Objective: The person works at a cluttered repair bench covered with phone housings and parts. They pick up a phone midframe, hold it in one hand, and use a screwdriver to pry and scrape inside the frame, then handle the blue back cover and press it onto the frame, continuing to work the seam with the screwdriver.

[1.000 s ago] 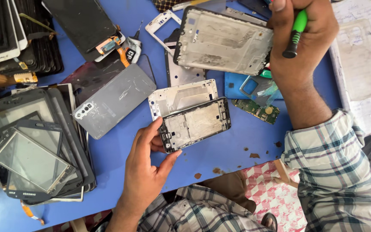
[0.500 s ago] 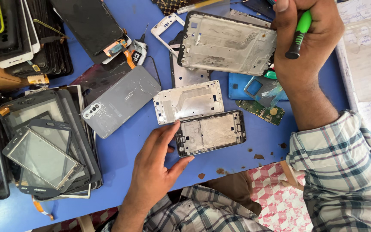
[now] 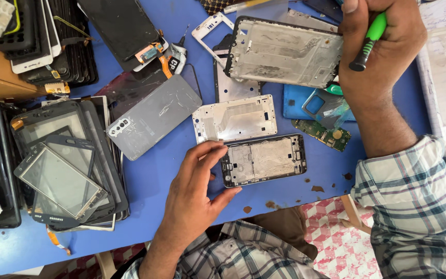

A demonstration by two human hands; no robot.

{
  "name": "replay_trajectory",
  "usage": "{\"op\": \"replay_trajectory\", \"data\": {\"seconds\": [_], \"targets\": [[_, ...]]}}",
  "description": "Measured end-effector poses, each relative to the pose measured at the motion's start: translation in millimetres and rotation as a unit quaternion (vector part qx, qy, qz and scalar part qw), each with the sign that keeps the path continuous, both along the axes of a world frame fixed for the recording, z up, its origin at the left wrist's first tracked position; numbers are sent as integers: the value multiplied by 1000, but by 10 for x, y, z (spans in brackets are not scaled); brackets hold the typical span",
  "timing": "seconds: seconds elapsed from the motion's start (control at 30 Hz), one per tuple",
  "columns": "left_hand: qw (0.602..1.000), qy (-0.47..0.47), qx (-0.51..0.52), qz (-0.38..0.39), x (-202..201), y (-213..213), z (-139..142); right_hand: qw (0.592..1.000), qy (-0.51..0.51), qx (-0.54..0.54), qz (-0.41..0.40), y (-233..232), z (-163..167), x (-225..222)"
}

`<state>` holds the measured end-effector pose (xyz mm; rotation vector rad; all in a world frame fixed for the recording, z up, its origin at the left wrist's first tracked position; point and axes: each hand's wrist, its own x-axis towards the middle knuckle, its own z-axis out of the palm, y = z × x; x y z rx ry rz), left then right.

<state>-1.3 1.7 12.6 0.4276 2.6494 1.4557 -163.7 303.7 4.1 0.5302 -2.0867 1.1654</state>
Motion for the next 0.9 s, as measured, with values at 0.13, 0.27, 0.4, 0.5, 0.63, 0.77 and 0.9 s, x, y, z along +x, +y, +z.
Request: {"op": "replay_trajectory", "data": {"seconds": [0.13,0.27,0.4,0.5,0.63,0.77,0.9], "targets": [[995,88,-53,-17,20,-10,11,1000,-13,-2,-20,5,-45,8],[993,84,-80,-29,36,-18,5,999,-25,7,-40,11,-82,19],[992,82,-90,-32,58,-25,-20,999,-17,14,-36,39,-137,35],[992,76,-99,-33,79,-22,-40,998,15,51,-35,84,-185,24],[988,100,-118,-29,93,-20,-57,995,1,69,-65,142,-259,-7],[988,95,-117,-26,99,-13,-59,998,2,45,-33,179,-310,-5],[989,91,-117,-20,101,5,-50,999,-1,39,-29,183,-325,17]]}}
